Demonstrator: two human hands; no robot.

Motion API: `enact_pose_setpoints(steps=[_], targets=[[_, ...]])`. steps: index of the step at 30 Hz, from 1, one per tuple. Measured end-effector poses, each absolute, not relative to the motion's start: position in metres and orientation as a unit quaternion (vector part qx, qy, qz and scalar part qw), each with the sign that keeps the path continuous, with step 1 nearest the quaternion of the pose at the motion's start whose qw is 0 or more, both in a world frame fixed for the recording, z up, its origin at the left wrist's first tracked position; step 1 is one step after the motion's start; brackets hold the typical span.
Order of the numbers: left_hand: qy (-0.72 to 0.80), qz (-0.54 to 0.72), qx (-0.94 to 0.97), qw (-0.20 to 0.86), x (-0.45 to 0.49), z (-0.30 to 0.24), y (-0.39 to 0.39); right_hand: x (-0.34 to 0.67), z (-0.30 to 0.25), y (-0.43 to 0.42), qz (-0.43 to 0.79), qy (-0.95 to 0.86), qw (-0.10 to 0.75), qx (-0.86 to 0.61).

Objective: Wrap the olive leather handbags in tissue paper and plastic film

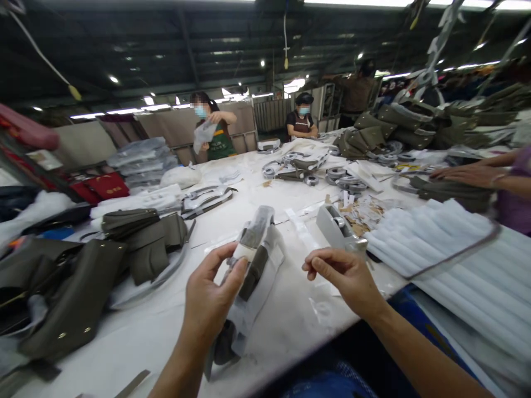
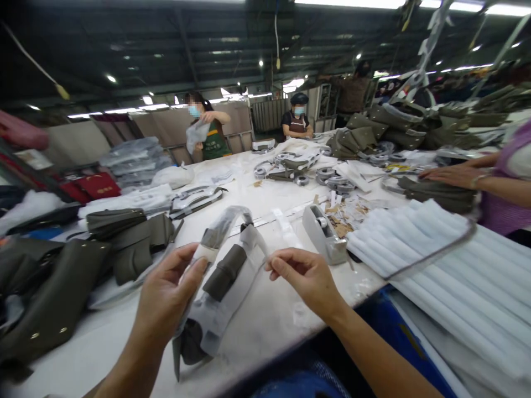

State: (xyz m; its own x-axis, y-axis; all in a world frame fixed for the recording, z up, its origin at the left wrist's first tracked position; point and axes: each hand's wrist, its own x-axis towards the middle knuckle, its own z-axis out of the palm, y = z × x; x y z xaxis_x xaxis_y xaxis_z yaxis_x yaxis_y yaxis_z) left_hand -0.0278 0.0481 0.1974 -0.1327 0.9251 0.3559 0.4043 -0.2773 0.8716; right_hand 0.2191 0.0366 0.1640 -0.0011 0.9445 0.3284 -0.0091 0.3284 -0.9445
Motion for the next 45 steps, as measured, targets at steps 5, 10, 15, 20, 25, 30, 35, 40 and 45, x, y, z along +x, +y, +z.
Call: enact_pose_setpoints(steps=[5,10,15,20,25,30,35,40,45], targets=[[0.526,0.499,0.651,0.226,-0.027,0.200,0.044,0.158,0.198,0.042,0.463,-0.610,0.552,-0.330],[0.524,0.508,0.660,0.176,-0.026,0.198,0.041,0.136,0.199,0.056,0.430,-0.611,0.540,-0.388],[0.514,0.508,0.675,0.146,-0.028,0.190,0.040,0.145,0.198,0.058,0.404,-0.635,0.492,-0.437],[0.515,0.515,0.676,0.112,-0.026,0.185,0.039,0.154,0.196,0.057,0.392,-0.644,0.479,-0.450],[0.546,0.498,0.649,0.178,-0.027,0.188,0.040,0.155,0.184,0.066,0.474,-0.593,0.479,-0.442],[0.509,0.502,0.570,0.405,-0.021,0.199,0.035,0.150,0.170,0.079,0.611,-0.554,0.481,-0.297],[0.514,0.482,0.515,0.487,-0.019,0.206,0.036,0.152,0.166,0.090,0.552,-0.608,0.500,-0.275],[0.523,0.472,0.501,0.503,-0.025,0.201,0.044,0.169,0.161,0.103,0.426,-0.737,0.443,-0.279],[0.573,0.465,0.458,0.496,-0.045,0.195,0.051,0.238,0.158,0.136,0.188,-0.774,0.396,-0.456]])
